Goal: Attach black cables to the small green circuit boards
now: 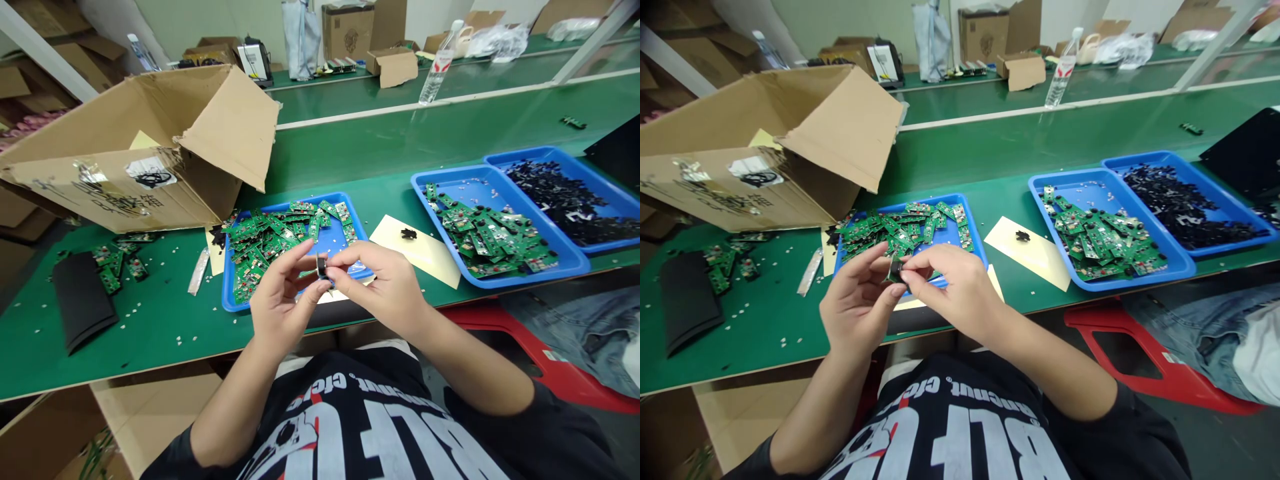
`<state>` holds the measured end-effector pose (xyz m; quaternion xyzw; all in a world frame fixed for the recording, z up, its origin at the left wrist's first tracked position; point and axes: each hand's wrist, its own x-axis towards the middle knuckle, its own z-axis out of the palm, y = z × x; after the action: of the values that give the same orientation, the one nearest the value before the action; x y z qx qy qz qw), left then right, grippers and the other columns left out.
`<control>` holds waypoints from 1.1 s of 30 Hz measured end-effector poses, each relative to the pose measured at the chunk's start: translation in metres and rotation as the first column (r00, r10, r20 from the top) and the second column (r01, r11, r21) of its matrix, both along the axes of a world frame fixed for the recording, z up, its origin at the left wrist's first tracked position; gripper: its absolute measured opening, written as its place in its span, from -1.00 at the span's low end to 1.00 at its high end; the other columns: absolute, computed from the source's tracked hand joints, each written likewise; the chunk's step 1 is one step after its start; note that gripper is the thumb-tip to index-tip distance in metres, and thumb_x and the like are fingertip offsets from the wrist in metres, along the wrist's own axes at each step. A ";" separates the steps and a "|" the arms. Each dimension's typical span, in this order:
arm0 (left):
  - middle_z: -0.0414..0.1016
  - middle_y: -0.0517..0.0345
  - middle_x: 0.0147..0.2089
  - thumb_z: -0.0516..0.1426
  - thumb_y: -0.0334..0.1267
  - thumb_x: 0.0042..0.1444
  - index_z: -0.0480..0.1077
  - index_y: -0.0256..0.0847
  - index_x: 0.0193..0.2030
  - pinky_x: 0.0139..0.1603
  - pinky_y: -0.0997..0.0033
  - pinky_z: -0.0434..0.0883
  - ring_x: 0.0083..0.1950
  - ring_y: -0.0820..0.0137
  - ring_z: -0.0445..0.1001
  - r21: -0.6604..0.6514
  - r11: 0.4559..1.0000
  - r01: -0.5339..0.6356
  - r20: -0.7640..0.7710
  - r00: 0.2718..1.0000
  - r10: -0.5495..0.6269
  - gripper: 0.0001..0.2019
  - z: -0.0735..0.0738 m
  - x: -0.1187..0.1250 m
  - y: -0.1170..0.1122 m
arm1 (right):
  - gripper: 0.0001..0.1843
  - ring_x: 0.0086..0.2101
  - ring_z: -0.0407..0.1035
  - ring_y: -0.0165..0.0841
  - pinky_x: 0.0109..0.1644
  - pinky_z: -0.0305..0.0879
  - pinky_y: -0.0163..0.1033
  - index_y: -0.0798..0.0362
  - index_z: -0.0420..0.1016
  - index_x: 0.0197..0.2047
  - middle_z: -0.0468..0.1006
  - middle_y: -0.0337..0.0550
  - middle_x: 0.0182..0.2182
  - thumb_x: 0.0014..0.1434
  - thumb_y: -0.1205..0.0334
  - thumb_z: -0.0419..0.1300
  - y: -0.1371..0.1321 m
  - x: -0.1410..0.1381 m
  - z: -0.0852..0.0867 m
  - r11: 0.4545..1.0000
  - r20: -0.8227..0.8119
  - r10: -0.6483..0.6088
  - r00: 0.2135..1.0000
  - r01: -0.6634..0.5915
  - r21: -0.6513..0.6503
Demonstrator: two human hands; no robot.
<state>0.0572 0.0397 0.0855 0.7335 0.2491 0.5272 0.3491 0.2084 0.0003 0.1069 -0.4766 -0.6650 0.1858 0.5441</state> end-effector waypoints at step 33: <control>0.55 0.17 -0.48 0.19 -0.31 0.04 0.50 -0.28 -0.28 -0.58 0.61 0.42 -0.55 0.52 0.48 -0.237 0.959 -0.156 -0.037 0.988 0.151 -0.88 -0.019 0.021 0.010 | -0.59 -0.40 0.43 -0.46 -0.38 0.41 -0.35 -0.03 0.20 -0.13 0.43 -0.26 -0.32 -0.03 0.29 0.27 -0.014 0.000 -0.037 0.899 -0.573 -0.077 0.816 -0.191 -0.394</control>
<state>0.0780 0.0493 0.0670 0.6694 0.3700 0.5122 0.3906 0.2087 -0.0136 0.0695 -0.4861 -0.4254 0.4806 0.5931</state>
